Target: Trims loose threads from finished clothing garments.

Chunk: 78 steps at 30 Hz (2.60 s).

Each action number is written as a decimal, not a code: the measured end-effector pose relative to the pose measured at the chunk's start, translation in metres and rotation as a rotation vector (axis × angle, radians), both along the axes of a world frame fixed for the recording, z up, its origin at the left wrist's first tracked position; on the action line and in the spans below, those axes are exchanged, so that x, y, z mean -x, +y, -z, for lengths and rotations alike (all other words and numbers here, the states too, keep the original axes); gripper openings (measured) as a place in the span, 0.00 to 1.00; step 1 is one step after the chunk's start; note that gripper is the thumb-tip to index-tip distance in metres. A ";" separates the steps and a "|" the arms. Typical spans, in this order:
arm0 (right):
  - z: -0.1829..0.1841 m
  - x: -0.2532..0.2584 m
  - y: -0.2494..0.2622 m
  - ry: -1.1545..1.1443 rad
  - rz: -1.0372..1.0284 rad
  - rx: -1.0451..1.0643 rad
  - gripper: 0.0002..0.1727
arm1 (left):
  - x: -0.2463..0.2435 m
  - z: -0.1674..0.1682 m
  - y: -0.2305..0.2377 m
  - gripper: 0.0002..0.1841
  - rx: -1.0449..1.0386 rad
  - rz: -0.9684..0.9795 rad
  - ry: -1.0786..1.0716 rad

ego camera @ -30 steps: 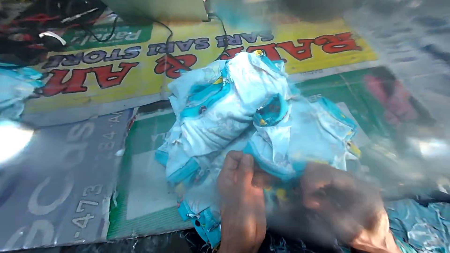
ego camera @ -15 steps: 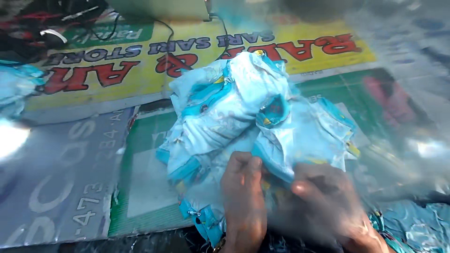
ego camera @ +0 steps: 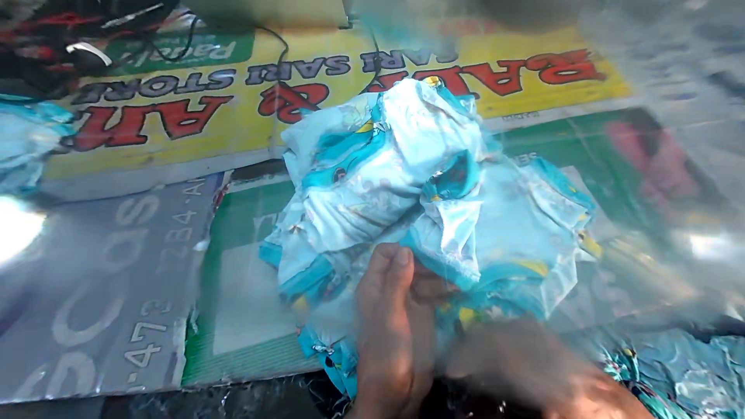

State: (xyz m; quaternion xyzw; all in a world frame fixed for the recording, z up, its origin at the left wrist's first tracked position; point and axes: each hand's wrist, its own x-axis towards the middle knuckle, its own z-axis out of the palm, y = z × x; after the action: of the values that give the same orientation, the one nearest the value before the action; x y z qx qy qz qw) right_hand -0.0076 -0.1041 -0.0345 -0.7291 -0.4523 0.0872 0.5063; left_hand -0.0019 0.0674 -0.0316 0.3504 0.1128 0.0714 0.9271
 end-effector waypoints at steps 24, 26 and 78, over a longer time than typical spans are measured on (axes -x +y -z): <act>-0.001 -0.031 0.002 0.124 0.154 -0.523 0.12 | 0.001 -0.003 -0.004 0.13 -0.005 -0.002 0.035; -0.005 -0.021 0.003 0.142 0.011 -0.484 0.12 | 0.001 -0.001 -0.003 0.12 -0.021 0.002 0.017; 0.012 -0.023 -0.034 -0.346 0.735 0.248 0.08 | 0.019 0.023 -0.018 0.14 -1.377 -0.064 -0.545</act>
State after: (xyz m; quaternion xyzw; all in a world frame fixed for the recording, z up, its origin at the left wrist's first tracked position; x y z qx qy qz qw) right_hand 0.0155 -0.1376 -0.0462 -0.9010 -0.2269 -0.1692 0.3289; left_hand -0.0212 0.0494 -0.0550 0.8188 -0.1815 0.2376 0.4901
